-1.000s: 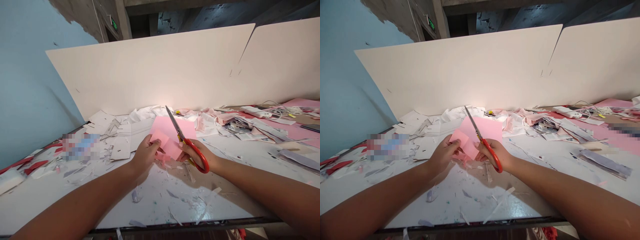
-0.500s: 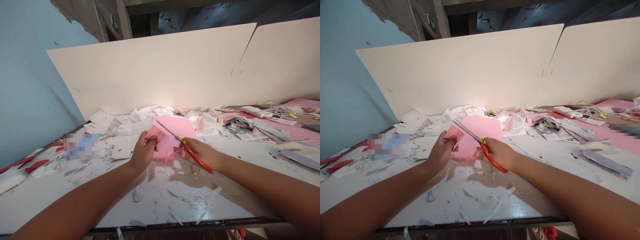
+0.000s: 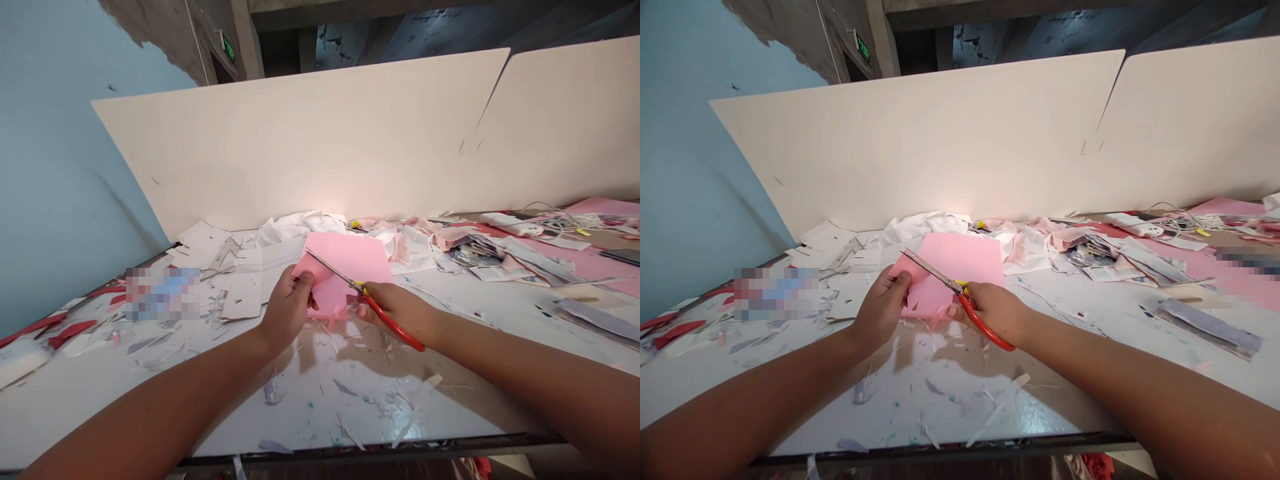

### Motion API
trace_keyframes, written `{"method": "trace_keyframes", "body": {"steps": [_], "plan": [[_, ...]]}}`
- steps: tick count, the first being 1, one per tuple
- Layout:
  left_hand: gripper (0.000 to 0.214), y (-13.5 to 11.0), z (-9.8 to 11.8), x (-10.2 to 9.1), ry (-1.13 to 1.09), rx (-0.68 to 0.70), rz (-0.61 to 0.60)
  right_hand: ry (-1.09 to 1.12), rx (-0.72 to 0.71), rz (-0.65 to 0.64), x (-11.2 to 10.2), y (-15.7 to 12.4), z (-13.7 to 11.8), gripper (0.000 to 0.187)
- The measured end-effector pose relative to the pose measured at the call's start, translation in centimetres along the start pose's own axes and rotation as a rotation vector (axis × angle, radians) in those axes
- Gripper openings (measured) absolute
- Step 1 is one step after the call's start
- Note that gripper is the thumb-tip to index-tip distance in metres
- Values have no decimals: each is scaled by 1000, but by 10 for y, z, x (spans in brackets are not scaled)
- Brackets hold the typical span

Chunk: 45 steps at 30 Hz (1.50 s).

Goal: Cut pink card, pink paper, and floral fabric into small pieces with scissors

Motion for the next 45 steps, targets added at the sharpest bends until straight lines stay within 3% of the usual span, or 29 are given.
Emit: {"method": "trace_keyframes", "body": {"steps": [37, 41, 45], "plan": [[28, 0, -1, 1, -64, 4, -72, -119, 17, -21, -1, 3, -1, 42], [29, 0, 1, 0, -53, -3, -65, -29, 47, 12, 1, 3, 2, 39], [28, -2, 5, -1, 50, 1, -45, 251, 129, 73, 4, 4, 9, 35]]}}
Point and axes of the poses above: each hand's wrist, its own y-axis towards the middle knuckle, its own x-axis out of the palm, z = x × y, the point moved 2 cm from there along y, towards the middle knuckle, and after that the axes turned 1 degree about y, right-handed, at the moved point
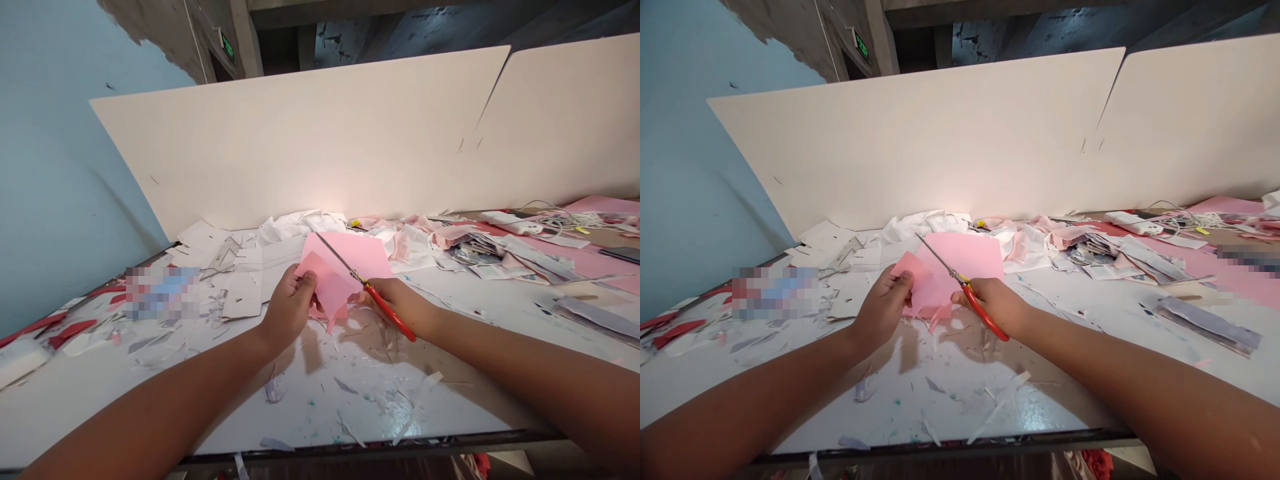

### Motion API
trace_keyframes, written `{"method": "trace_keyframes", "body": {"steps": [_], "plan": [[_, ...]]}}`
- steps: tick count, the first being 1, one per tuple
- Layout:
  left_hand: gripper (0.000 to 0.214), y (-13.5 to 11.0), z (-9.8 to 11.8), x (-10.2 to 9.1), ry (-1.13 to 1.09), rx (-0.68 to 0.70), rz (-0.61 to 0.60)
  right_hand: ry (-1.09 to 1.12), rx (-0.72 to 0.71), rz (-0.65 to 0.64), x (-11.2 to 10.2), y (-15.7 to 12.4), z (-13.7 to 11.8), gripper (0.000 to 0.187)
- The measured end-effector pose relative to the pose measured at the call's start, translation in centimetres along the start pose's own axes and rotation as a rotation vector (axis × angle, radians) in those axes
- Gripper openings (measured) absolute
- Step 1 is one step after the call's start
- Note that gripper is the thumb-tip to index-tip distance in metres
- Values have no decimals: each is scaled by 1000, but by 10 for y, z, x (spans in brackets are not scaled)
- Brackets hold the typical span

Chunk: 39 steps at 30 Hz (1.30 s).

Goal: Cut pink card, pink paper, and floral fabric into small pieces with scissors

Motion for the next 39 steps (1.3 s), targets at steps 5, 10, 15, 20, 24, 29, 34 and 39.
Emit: {"method": "trace_keyframes", "body": {"steps": [5, 10, 15, 20, 24, 29, 34, 39], "plan": [[25, -3, 0, 1, 133, -34, 3, 458, 73, 58, 1, 0, -3, 43], [24, -3, -2, 3, 60, -58, -16, 555, 98, -56, 2, -2, -14, 29], [20, 2, -9, 4, -167, -147, -66, 567, 130, -27, 4, 0, -11, 20], [22, 6, -12, 3, -155, -135, -27, 560, 115, 114, 1, 4, -6, 13], [22, 6, -11, 4, -160, -151, -46, 574, 89, 219, 0, 6, -4, 12], [21, 5, -9, 4, -190, -160, -55, 489, 88, 316, -4, 2, -8, 14], [21, 4, -8, 2, -173, -162, -90, 400, 67, 365, -8, 0, -12, 15], [17, 0, -5, 3, -103, -159, -149, 304, 91, 470, -11, 0, -12, 17]]}}
Point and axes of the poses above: each hand's wrist, its own y-axis towards the middle knuckle, its own x-axis out of the palm, z = x × y, the point moved 2 cm from there along y, towards the middle knuckle, and after that the axes turned 1 degree about y, right-handed, at the moved point
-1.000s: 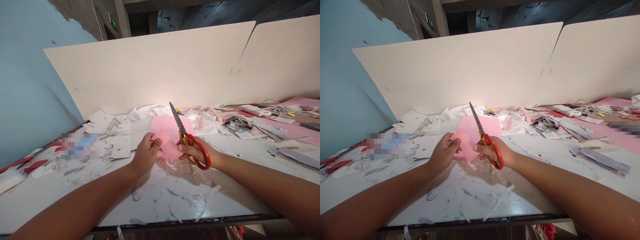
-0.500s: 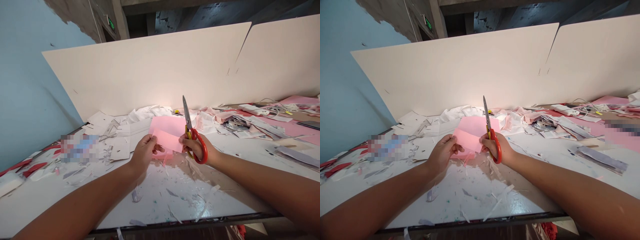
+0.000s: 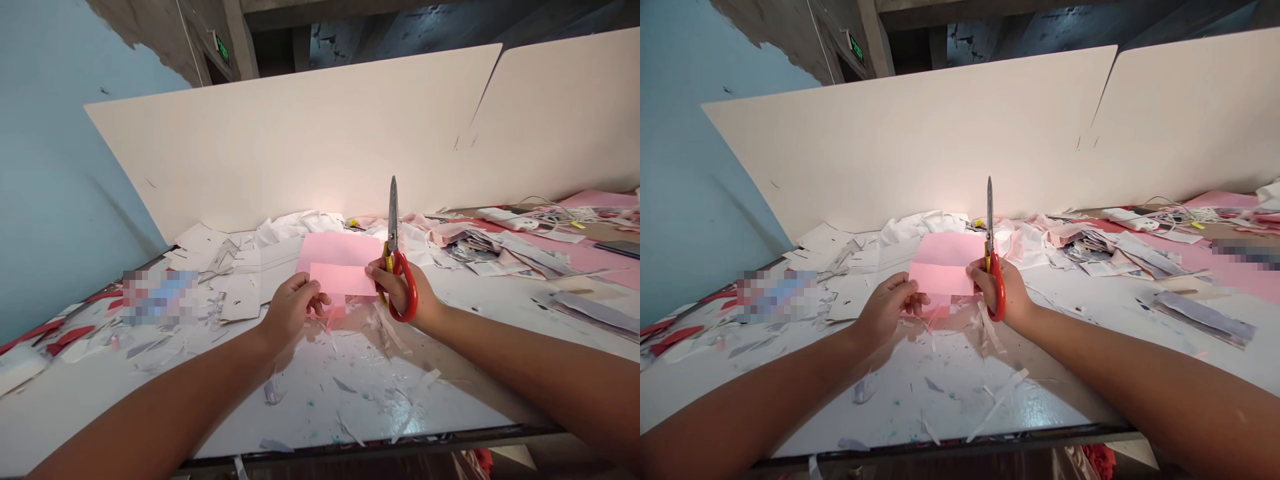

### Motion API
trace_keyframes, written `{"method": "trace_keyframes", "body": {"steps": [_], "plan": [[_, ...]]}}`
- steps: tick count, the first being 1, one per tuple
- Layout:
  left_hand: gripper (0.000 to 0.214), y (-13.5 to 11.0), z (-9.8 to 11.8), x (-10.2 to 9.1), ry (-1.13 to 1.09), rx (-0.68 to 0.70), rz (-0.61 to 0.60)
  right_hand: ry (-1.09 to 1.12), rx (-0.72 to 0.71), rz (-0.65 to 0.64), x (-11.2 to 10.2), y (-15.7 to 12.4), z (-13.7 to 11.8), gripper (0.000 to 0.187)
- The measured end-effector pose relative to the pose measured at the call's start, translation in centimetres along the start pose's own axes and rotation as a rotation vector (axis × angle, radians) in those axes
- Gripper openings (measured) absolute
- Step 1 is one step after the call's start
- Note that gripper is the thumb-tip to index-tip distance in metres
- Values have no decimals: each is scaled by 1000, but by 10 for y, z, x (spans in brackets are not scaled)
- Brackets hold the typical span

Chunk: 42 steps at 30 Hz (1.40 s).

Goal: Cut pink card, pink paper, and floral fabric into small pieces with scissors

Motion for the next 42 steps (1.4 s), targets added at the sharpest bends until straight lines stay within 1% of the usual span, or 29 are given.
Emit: {"method": "trace_keyframes", "body": {"steps": [2, 5, 7, 10, 13, 15, 18, 20, 22, 24, 26, 30, 32, 34, 38, 40, 42], "plan": [[15, -1, 1, 1, 50, 4, -2, 53, 9, 13, 0, 1, 2, 17], [13, -2, 1, -1, 116, 19, 42, 194, 3, 3, 0, 4, 8, 18], [14, -2, 2, -3, 142, 28, 73, 244, -6, -6, -1, 8, 12, 21], [14, -1, 1, -5, 131, 32, 84, 305, -12, -42, -3, 14, 17, 26], [13, -1, 0, -5, 130, 39, 90, 352, 17, -93, -3, 17, 21, 32], [11, -1, 0, -4, 147, 41, 96, 328, 9, -139, -2, 16, 22, 37], [8, -2, -1, -3, 170, 42, 98, 254, -46, -218, -1, 9, 16, 38], [7, -3, 0, -3, 183, 48, 99, 182, -62, -275, 0, 4, 10, 37], [7, -4, 2, -3, 179, 50, 91, 97, -59, -302, 0, 0, 6, 39], [6, -4, 3, -2, 149, 44, 69, 25, -61, -310, 1, -3, 5, 40], [6, -5, 4, 1, 103, 29, 28, -4, -70, -312, 2, -5, 4, 36], [5, -7, 3, 8, 48, 17, -123, -36, -77, -292, 5, -11, 1, 33], [13, -8, 3, 10, 43, 41, -201, -35, -79, -269, 6, -14, -3, 33], [20, -9, 3, 11, 38, 59, -228, -30, -99, -276, 7, -17, -7, 32], [27, -11, 0, 11, 15, 14, -231, 9, -128, -317, 10, -22, -10, 30], [29, -12, -1, 12, 26, -9, -268, 75, -127, -390, 15, -24, -8, 28], [29, -13, -1, 13, 52, 0, -306, 124, -125, -467, 19, -25, -5, 27]]}}
Point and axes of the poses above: each hand's wrist, its own y-axis towards the middle knuckle, its own x-axis out of the palm, z = x × y, the point moved 2 cm from there along y, towards the middle knuckle, and after that the axes turned 1 degree about y, right-handed, at the moved point
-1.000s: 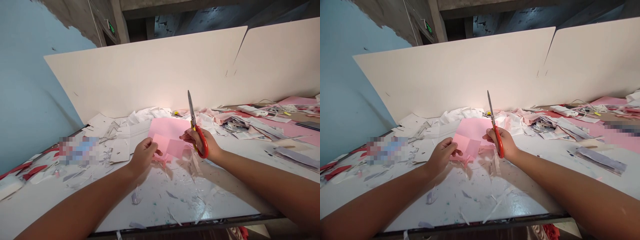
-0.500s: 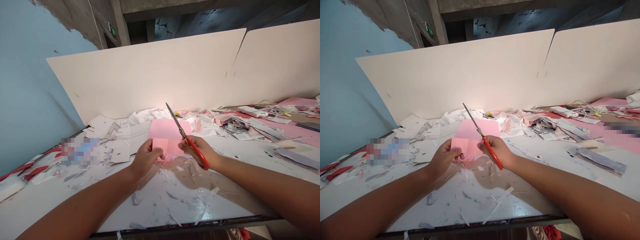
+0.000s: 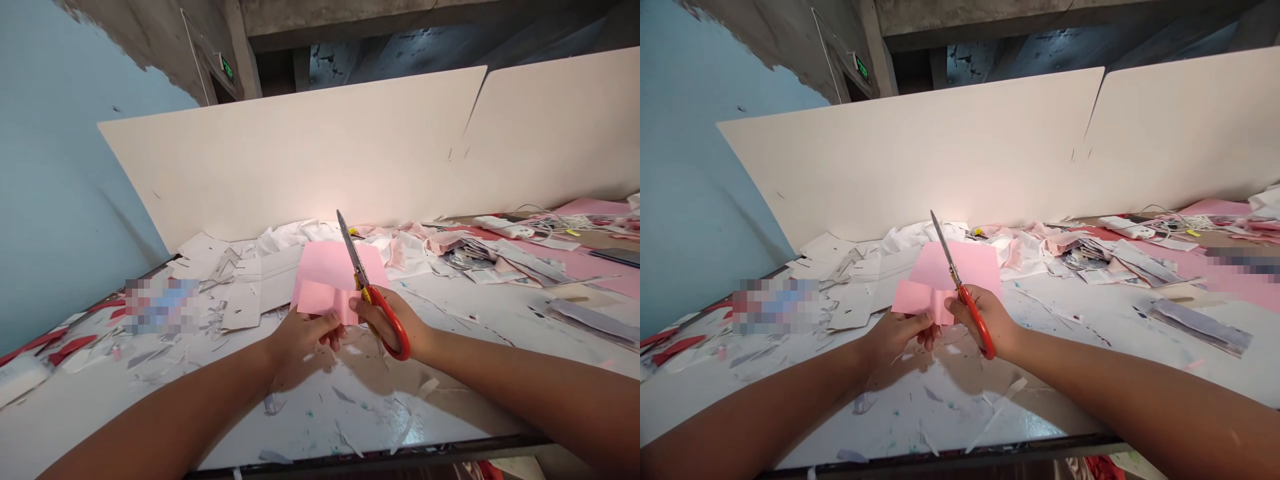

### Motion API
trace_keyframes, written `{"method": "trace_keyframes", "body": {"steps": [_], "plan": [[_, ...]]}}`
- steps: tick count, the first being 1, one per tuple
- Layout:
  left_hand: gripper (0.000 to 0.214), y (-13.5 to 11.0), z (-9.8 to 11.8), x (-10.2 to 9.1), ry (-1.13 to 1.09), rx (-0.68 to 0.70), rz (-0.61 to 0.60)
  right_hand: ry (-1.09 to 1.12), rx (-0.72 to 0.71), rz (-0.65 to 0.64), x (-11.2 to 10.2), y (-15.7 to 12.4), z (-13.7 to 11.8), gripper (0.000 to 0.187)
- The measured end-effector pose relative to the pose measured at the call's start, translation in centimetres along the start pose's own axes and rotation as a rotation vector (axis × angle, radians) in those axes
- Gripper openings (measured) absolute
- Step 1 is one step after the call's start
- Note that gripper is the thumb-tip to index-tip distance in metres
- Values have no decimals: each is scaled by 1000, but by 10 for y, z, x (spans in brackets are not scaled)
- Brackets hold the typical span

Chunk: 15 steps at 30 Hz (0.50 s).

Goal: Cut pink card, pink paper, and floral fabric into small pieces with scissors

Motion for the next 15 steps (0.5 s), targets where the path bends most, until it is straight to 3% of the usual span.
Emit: {"method": "trace_keyframes", "body": {"steps": [3, 6, 8, 12, 15], "plan": [[27, 0, 3, -2, -19, 17, -46, 6, 26, 37, -1, 1, 3, 24], [11, 2, 3, -6, -209, -14, -151, 19, 14, 110, -7, 3, -3, 21], [29, 4, 1, -6, -337, -82, -204, 40, -27, 114, -10, 3, -9, 20], [29, 7, -4, -4, -416, -226, -210, 127, -109, -10, -2, 0, -12, 21], [27, 9, -4, -3, -470, -242, -184, 290, -137, -93, 8, -2, -4, 15]]}}
Point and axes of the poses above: each hand's wrist, its own y-axis towards the middle knuckle, its own x-axis out of the palm, z = x × y, the point moved 2 cm from there along y, towards the middle knuckle, and after that the axes turned 1 degree about y, right-handed, at the moved point
